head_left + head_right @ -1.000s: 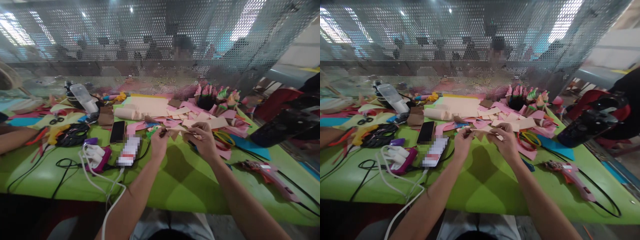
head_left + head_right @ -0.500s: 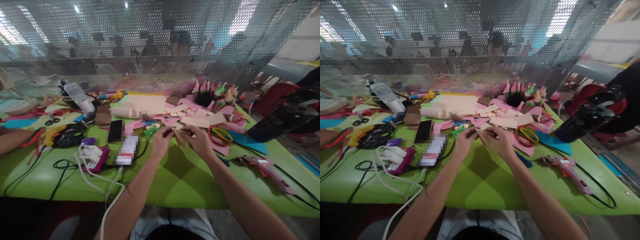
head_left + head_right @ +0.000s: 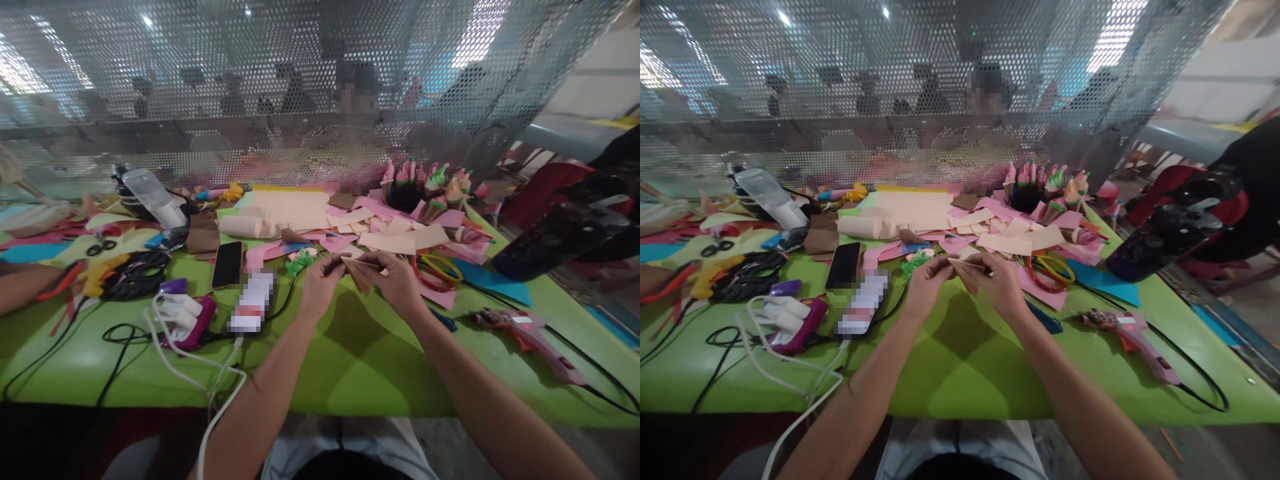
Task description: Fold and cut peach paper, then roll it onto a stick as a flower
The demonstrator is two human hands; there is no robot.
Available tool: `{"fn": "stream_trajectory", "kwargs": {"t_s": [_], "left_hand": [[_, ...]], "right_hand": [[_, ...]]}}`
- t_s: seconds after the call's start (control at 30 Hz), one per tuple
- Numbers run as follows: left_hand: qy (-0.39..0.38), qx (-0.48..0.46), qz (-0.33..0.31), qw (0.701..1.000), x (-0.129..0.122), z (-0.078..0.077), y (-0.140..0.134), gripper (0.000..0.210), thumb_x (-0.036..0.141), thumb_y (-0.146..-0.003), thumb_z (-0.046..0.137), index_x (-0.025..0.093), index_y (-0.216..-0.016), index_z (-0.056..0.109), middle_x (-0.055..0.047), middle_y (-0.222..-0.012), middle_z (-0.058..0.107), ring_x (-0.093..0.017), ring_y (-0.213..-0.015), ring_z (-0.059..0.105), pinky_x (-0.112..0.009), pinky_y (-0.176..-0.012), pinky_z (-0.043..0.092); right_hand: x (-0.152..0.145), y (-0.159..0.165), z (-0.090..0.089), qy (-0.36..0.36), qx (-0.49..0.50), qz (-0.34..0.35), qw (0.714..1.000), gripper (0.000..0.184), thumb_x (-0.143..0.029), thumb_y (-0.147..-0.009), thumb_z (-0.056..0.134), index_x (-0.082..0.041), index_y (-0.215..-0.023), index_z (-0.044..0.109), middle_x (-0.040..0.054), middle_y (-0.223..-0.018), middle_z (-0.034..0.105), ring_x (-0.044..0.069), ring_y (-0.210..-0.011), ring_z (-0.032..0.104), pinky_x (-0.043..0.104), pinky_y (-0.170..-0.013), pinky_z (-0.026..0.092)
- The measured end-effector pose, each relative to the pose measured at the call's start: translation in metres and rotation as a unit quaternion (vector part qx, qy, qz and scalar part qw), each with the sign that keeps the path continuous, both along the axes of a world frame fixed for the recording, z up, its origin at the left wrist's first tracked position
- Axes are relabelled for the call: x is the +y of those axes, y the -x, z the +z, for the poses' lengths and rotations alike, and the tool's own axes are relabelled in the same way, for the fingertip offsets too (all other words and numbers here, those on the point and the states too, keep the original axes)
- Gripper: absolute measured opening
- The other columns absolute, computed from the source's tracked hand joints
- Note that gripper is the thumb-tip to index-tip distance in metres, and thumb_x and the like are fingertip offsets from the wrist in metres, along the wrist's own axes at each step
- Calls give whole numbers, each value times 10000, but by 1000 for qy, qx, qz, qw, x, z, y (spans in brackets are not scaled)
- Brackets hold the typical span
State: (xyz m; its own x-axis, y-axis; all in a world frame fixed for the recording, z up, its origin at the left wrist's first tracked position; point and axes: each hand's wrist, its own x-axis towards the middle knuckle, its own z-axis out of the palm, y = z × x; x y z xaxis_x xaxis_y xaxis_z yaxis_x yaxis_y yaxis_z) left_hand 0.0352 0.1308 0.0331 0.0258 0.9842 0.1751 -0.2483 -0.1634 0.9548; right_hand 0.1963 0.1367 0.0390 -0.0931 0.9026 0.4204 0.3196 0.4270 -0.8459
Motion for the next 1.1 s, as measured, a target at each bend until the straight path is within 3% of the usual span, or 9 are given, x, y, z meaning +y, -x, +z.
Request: {"fn": "stream_trajectory", "kwargs": {"t_s": [0.2, 0.43, 0.57, 0.7, 0.77, 0.83, 0.97, 1.03, 1.1], "left_hand": [[14, 4, 15, 1000, -2, 1, -1, 275, 366, -729, 753, 184, -935, 755, -41, -876, 744, -169, -828, 670, -312, -820, 527], [17, 21, 59, 998, 0, 0, 2, 242, 361, -699, 777, 183, -862, 756, -21, -792, 731, -151, -767, 664, -301, -786, 533], [45, -35, 98, 994, 2, 3, 4, 301, 386, -653, 813, 180, -861, 746, -2, -772, 718, -118, -699, 648, -281, -736, 546], [67, -116, 95, 986, 3, 4, 4, 384, 398, -549, 883, 182, -828, 732, 12, -781, 713, -101, -688, 650, -255, -698, 555], [73, -137, 85, 984, 3, 3, 4, 413, 401, -524, 900, 183, -825, 720, 13, -790, 712, -105, -701, 659, -263, -713, 559], [77, -134, 71, 985, 4, 1, 5, 434, 414, -529, 898, 183, -842, 705, 13, -797, 708, -112, -709, 664, -282, -735, 561], [57, -14, 42, 997, 4, 3, 11, 406, 445, -639, 835, 179, -899, 673, -7, -809, 700, -145, -745, 667, -307, -750, 542], [-3, 92, 51, 994, 2, 7, 15, 339, 445, -734, 764, 184, -925, 663, -36, -876, 711, -172, -823, 665, -317, -788, 525], [-81, 203, 67, 973, 0, 12, 18, 285, 438, -828, 675, 196, -978, 668, -74, -1007, 715, -208, -957, 648, -350, -882, 495]], "right_hand": [[0, 2, 1, -13, -5, -12, 1000, 187, -370, -816, 643, -204, -848, 722, 52, -793, 739, 199, -711, 642, 308, -661, 477], [-5, 7, 5, -38, -45, -25, 998, 124, -336, -804, 645, -217, -824, 671, 47, -788, 708, 196, -720, 623, 298, -647, 467], [-4, 7, 6, -11, 11, -58, 998, 261, -419, -744, 714, -209, -859, 611, 17, -723, 641, 168, -646, 558, 284, -593, 447], [0, 8, 6, 51, 94, 8, 994, 325, -458, -733, 716, -209, -919, 620, 17, -752, 659, 176, -677, 590, 289, -608, 473], [0, 8, 7, 71, 93, 43, 992, 269, -462, -758, 679, -211, -848, 644, 18, -739, 662, 178, -673, 588, 287, -601, 467], [-1, 8, 9, 68, 73, 36, 994, 246, -455, -766, 659, -210, -757, 646, 6, -677, 629, 169, -628, 552, 274, -562, 433], [-2, 4, 11, 18, 14, -17, 1000, 212, -401, -781, 634, -205, -698, 637, -9, -604, 577, 156, -583, 502, 258, -529, 365], [-1, 2, 11, 0, -18, -26, 999, 182, -366, -792, 619, -205, -712, 649, -6, -612, 592, 160, -589, 509, 259, -542, 364], [-1, 0, 11, -8, -44, -23, 999, 166, -344, -798, 618, -205, -715, 657, -1, -626, 609, 165, -598, 518, 260, -552, 370]]}}
